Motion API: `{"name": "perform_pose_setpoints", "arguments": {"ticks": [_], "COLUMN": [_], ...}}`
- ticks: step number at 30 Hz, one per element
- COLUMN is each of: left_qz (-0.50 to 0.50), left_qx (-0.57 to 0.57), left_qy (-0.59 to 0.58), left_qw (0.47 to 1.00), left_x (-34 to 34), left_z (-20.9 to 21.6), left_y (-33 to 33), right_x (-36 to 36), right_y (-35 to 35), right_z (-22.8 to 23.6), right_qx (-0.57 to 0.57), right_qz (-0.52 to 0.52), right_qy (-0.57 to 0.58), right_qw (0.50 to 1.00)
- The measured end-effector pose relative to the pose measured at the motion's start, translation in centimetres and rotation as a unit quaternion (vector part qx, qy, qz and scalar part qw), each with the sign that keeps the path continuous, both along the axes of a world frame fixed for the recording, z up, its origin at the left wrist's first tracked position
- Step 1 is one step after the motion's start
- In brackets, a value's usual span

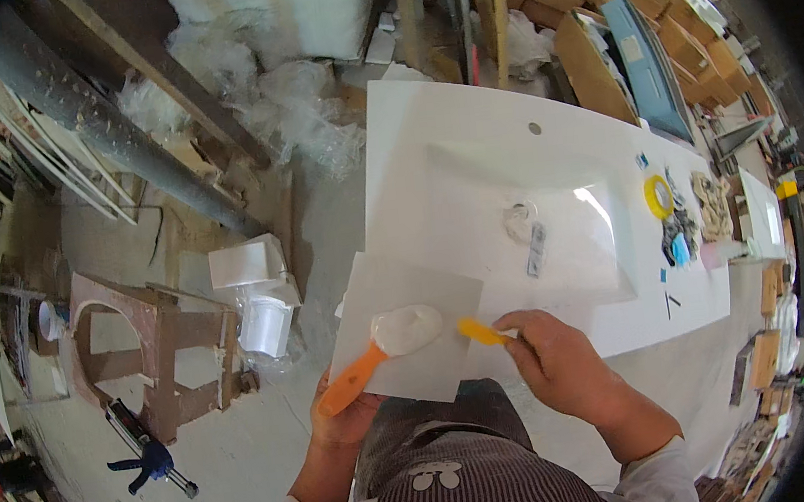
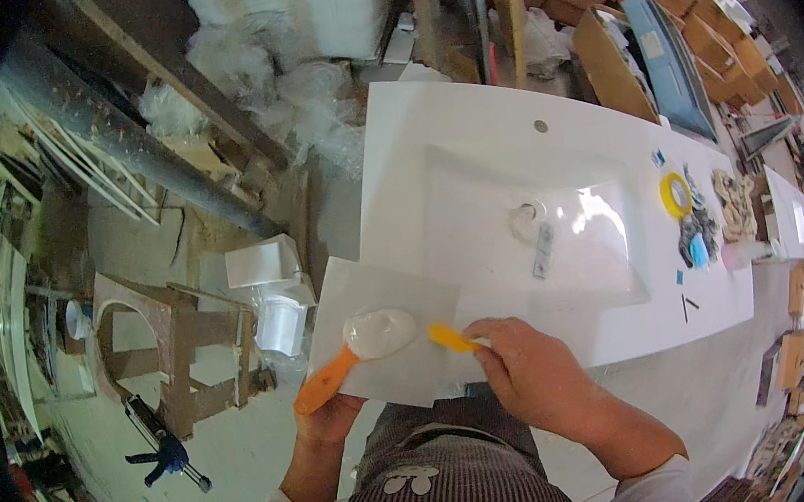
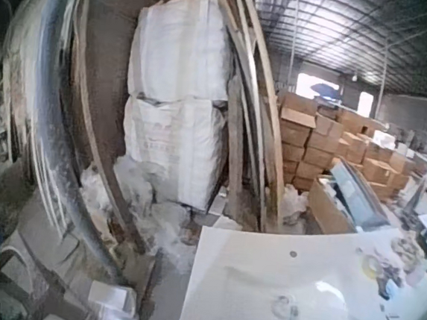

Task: The person scrubs a white sink with a blue sponge, then uses a caulking gun to apply sealant onto a small tile. They spread the sealant with a yellow plastic scraper and apply it to the sink's rim and edges.

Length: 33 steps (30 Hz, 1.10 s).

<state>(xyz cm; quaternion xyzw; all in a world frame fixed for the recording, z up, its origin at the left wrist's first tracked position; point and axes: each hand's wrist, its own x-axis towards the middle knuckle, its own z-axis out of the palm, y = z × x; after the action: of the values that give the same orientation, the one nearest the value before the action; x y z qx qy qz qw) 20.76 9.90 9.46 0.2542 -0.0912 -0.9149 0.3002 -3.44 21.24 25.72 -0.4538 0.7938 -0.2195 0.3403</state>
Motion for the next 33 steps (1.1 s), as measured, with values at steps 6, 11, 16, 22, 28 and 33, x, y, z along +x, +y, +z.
{"name": "perform_pose_setpoints", "arguments": {"ticks": [6,11,16,22,28,33], "left_qz": [0.039,0.081,0.121,0.163,0.145,0.169], "left_qx": [-0.046,-0.061,-0.039,-0.013,-0.052,-0.100], "left_qy": [0.023,-0.020,-0.069,-0.098,-0.070,-0.074], "left_qw": [0.998,0.995,0.990,0.982,0.986,0.978], "left_x": [-0.8,-1.2,-2.6,-3.9,-4.5,-1.7], "left_z": [-0.6,-0.2,0.1,0.6,1.4,-2.3], "left_y": [-0.1,0.9,1.8,1.6,-1.1,-2.6], "right_x": [-2.1,-3.1,-4.2,-5.6,-12.0,-14.0], "right_y": [-4.1,-6.2,-7.2,-8.2,-7.6,-9.4], "right_z": [-1.5,-1.5,-1.9,-2.5,-9.0,-17.9], "right_qx": [-0.036,-0.041,-0.004,0.110,0.066,-0.081], "right_qz": [0.177,0.239,0.293,0.361,0.092,-0.250], "right_qy": [0.073,0.067,0.097,0.110,-0.099,-0.438], "right_qw": [0.981,0.968,0.951,0.920,0.989,0.860]}}
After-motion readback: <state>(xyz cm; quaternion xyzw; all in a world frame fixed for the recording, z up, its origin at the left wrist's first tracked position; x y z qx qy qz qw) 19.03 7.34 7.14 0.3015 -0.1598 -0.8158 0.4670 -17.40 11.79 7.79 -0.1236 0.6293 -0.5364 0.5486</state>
